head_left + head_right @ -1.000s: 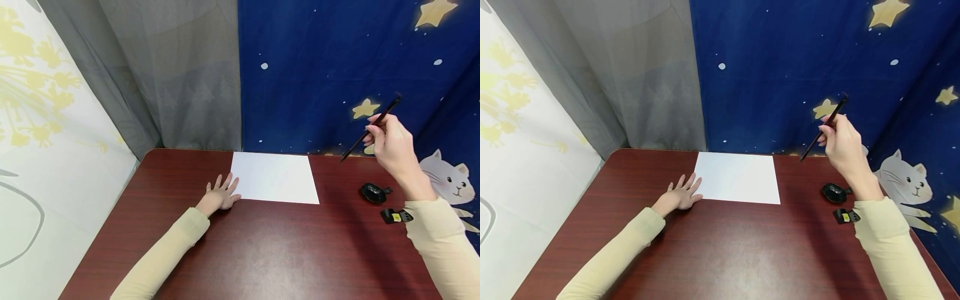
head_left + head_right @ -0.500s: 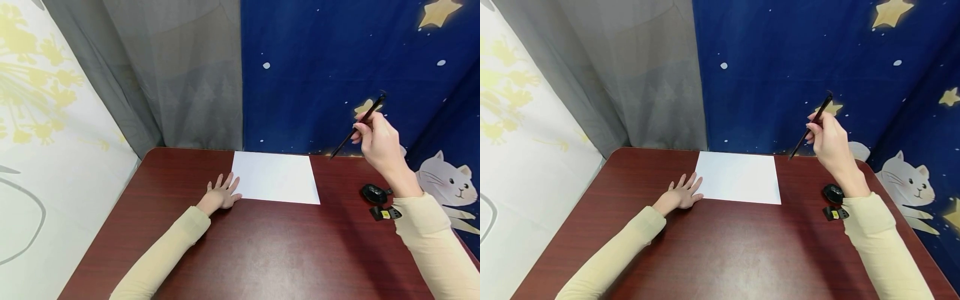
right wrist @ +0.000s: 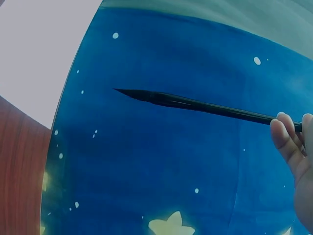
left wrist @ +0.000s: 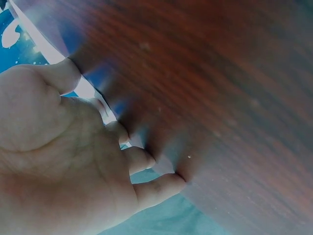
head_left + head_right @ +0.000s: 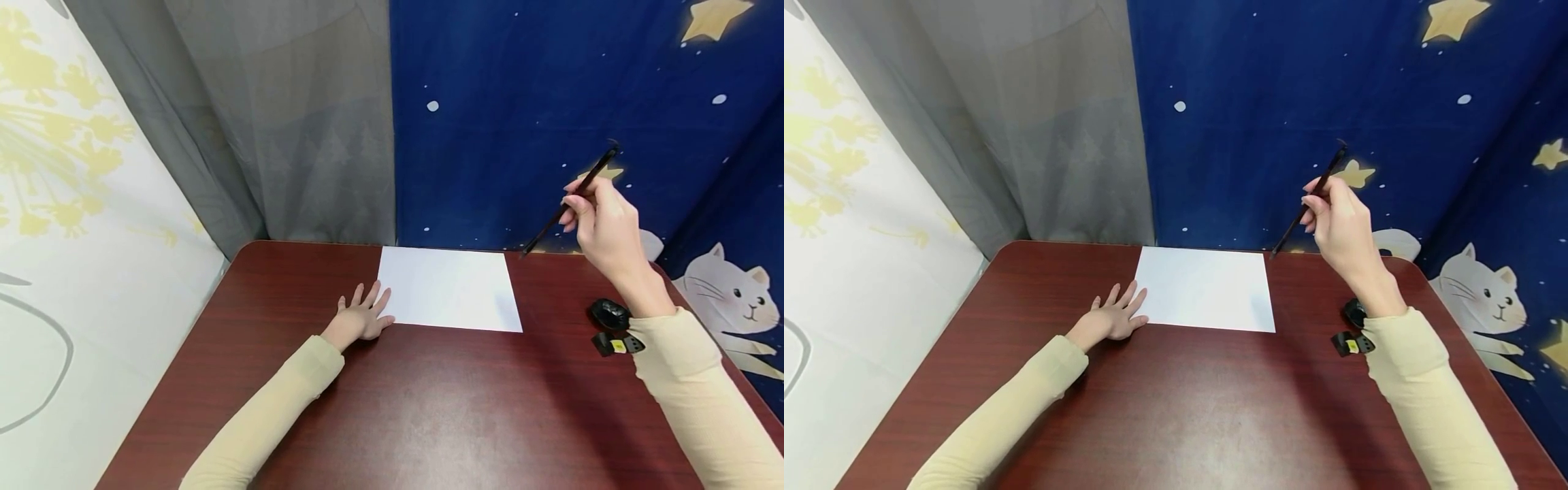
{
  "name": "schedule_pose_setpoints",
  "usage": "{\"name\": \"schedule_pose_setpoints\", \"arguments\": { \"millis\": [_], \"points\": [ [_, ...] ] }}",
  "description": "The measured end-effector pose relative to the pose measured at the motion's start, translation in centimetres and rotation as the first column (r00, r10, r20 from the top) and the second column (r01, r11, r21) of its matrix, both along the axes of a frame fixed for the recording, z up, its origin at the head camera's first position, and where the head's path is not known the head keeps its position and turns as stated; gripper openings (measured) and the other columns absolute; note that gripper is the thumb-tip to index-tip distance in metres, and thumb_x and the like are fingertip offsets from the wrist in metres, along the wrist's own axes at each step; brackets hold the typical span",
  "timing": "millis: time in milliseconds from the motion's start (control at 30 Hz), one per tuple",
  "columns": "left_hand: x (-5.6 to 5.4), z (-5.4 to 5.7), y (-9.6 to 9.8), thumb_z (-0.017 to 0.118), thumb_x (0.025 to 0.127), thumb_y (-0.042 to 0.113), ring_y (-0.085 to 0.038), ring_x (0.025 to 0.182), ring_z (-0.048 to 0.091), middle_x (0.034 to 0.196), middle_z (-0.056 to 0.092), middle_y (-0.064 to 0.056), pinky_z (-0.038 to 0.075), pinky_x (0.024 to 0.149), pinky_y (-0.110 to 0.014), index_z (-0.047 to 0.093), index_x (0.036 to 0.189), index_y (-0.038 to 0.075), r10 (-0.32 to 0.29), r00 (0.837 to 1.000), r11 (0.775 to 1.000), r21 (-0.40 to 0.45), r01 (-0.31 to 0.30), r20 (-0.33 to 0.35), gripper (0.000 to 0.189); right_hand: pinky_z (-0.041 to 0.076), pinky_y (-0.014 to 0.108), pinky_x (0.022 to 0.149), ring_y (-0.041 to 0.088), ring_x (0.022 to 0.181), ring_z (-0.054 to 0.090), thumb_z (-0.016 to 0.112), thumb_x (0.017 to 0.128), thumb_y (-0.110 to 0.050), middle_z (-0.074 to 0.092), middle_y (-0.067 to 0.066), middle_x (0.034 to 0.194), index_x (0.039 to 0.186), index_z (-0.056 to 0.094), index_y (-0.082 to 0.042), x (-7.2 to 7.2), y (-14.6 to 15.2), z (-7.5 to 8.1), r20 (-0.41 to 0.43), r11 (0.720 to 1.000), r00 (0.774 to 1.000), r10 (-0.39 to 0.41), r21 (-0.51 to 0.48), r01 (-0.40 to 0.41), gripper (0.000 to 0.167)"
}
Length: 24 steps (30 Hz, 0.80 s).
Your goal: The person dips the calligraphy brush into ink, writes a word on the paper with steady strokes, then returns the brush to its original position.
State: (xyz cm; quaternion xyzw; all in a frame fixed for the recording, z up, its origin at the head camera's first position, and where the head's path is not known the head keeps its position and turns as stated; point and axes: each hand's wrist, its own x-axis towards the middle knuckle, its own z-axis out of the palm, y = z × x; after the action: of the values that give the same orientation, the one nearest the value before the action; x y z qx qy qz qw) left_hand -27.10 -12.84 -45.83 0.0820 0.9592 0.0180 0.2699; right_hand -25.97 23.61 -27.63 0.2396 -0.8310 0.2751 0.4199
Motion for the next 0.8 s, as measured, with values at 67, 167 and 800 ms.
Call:
{"name": "schedule_pose_setpoints", "arguments": {
  "millis": [67, 167, 800],
  "points": [
    [0.0, 0.0, 0.0, 0.022, 0.092, 0.062, -0.022, 0.137, -0.024, 0.147, -0.029, 0.013, -0.002, 0.108, -0.057, -0.017, 0.141, 0.041, 0.001, 1.000, 1.000, 0.002, -0.001, 0.002, 0.066, 0.039, 0.004, 0.055, -0.006, 0.055, 0.050, 0.056, 0.091, -0.009, 0.060, 0.007, 0.068, 0.103, 0.056, 0.002, 0.0, -0.3, 0.0, 0.001, 1.000, 1.000, 0.004, 0.001, -0.004, 0.017],
    [0.2, -0.2, 0.0, 0.021, 0.091, 0.063, -0.022, 0.137, -0.023, 0.147, -0.029, 0.014, -0.002, 0.108, -0.057, -0.017, 0.141, 0.041, 0.000, 1.000, 1.000, 0.006, 0.000, -0.002, 0.066, 0.039, 0.004, 0.055, -0.002, 0.055, 0.051, 0.055, 0.091, -0.009, 0.060, 0.006, 0.068, 0.103, 0.056, 0.002, 0.1, -0.6, -0.1, 0.002, 1.000, 1.000, 0.016, 0.009, -0.016, 0.016],
    [-0.1, -0.8, 0.0, 0.023, 0.091, 0.062, -0.024, 0.137, -0.023, 0.147, -0.028, 0.013, -0.001, 0.108, -0.058, -0.017, 0.141, 0.041, -0.006, 1.000, 1.000, 0.015, 0.006, -0.019, 0.067, 0.041, 0.005, 0.058, 0.008, 0.058, 0.055, 0.051, 0.092, -0.007, 0.060, 0.009, 0.077, 0.104, 0.054, 0.005, -0.5, -3.0, -0.3, 0.012, 0.995, 0.995, 0.096, 0.034, -0.096, 0.016]
  ]
}}
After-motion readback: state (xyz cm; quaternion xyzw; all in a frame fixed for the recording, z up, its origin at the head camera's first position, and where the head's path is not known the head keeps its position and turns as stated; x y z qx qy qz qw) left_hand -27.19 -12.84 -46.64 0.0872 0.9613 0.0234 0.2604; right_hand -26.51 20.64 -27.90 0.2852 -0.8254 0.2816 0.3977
